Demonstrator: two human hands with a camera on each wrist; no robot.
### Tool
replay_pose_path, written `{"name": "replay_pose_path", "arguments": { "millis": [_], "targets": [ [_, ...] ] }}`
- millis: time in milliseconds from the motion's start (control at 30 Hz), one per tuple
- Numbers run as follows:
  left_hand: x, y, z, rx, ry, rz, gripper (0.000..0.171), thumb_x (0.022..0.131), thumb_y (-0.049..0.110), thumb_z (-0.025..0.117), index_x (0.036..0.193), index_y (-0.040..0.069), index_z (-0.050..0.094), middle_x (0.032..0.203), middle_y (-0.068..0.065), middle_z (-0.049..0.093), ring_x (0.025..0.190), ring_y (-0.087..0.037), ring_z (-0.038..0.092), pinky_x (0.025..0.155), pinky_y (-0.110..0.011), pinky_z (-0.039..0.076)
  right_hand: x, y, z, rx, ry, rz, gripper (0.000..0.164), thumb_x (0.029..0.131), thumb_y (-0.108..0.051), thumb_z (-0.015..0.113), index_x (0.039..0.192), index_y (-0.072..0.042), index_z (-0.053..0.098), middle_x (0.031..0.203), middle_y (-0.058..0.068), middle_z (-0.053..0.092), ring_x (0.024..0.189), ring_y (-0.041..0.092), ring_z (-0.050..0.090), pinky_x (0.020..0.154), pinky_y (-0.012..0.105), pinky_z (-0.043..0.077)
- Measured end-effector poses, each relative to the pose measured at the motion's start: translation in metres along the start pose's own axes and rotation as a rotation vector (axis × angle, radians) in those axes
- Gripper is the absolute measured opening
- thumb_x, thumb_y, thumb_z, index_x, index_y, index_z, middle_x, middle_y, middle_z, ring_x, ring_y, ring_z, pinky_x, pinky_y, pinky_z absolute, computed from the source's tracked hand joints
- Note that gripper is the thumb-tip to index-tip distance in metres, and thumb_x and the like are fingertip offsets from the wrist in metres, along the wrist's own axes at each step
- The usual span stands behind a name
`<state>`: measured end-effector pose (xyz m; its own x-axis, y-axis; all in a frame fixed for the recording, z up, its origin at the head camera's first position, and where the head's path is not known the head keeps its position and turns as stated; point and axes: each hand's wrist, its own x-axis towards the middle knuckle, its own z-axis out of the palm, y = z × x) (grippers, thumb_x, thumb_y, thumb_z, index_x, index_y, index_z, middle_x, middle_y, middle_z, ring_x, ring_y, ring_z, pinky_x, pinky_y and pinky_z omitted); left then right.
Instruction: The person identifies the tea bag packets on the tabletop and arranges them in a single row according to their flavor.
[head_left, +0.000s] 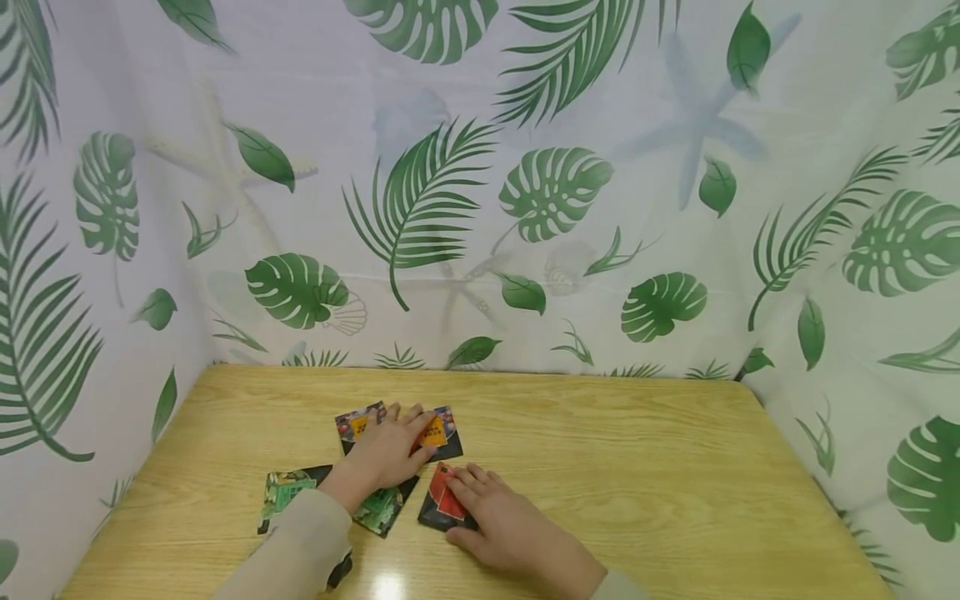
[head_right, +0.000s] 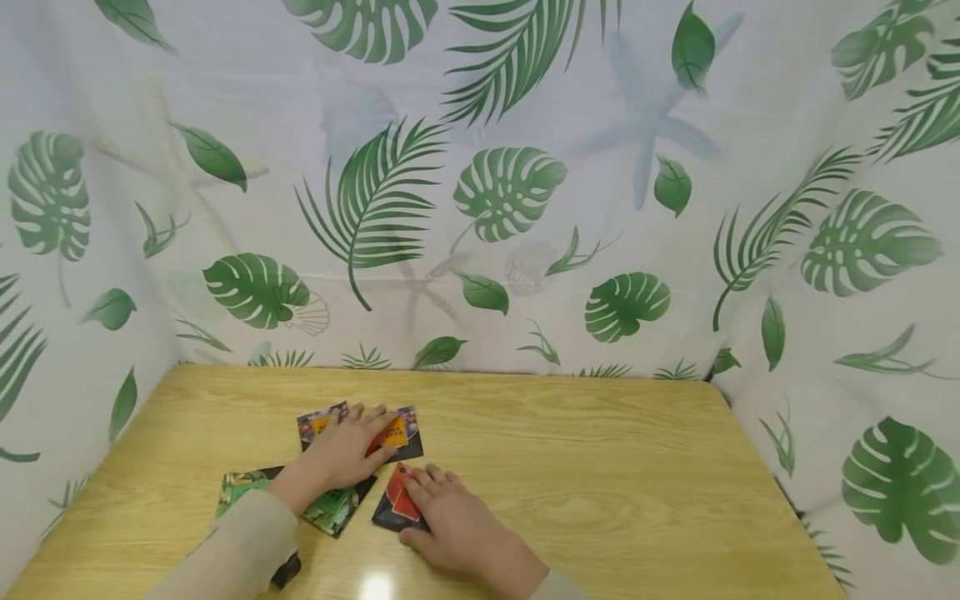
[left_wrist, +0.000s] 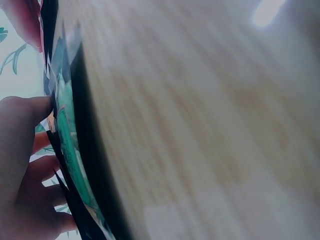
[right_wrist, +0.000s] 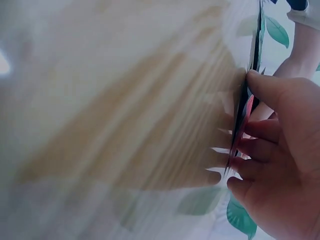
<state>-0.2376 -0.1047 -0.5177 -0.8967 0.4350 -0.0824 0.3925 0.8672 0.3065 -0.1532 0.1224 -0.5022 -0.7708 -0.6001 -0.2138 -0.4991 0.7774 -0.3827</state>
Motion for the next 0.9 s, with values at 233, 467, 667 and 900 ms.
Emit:
{"name": "replay_pose_path", "arguments": {
  "millis": [233,467,667,900],
  "targets": [
    [0.003,-0.003,-0.002,-0.015,-0.005,0.003,0.062,0.109,0.046,0.055,0.163,0.018,0.043,0.169,-0.013,0.039,0.157,-0.05,0.031,0.124,-0.074,0.022,0.002,0.002,-0.006,0.071,-0.012,0.017,0.068,0.103,-0.037,0.062,0.163,-0.012,0.042,0.171,0.009,0.037,0.161,0.033,0.03,0.128,0.052,0.032],
    [0.005,-0.006,-0.002,-0.01,-0.004,0.014,0.062,0.109,0.047,0.055,0.163,0.019,0.044,0.169,-0.013,0.04,0.156,-0.05,0.032,0.124,-0.074,0.023,0.005,0.006,-0.006,0.134,0.011,0.053,0.07,0.104,-0.054,0.059,0.163,-0.018,0.044,0.169,0.008,0.04,0.16,0.033,0.033,0.125,0.057,0.036],
    [0.006,-0.007,-0.001,-0.001,0.0,0.019,0.062,0.109,0.047,0.054,0.163,0.019,0.044,0.169,-0.013,0.04,0.156,-0.05,0.031,0.124,-0.074,0.023,0.005,0.011,-0.005,0.084,0.092,0.038,0.061,0.106,-0.042,0.063,0.158,-0.013,0.051,0.164,0.014,0.047,0.155,0.038,0.04,0.122,0.058,0.04],
    [0.005,-0.006,-0.002,-0.018,-0.01,0.016,0.061,0.109,0.046,0.055,0.163,0.019,0.044,0.169,-0.013,0.039,0.156,-0.05,0.03,0.124,-0.075,0.022,-0.001,0.018,-0.01,0.082,0.181,0.071,0.059,0.104,-0.033,0.068,0.156,-0.01,0.053,0.162,0.023,0.046,0.153,0.047,0.039,0.121,0.062,0.038]
  ]
}}
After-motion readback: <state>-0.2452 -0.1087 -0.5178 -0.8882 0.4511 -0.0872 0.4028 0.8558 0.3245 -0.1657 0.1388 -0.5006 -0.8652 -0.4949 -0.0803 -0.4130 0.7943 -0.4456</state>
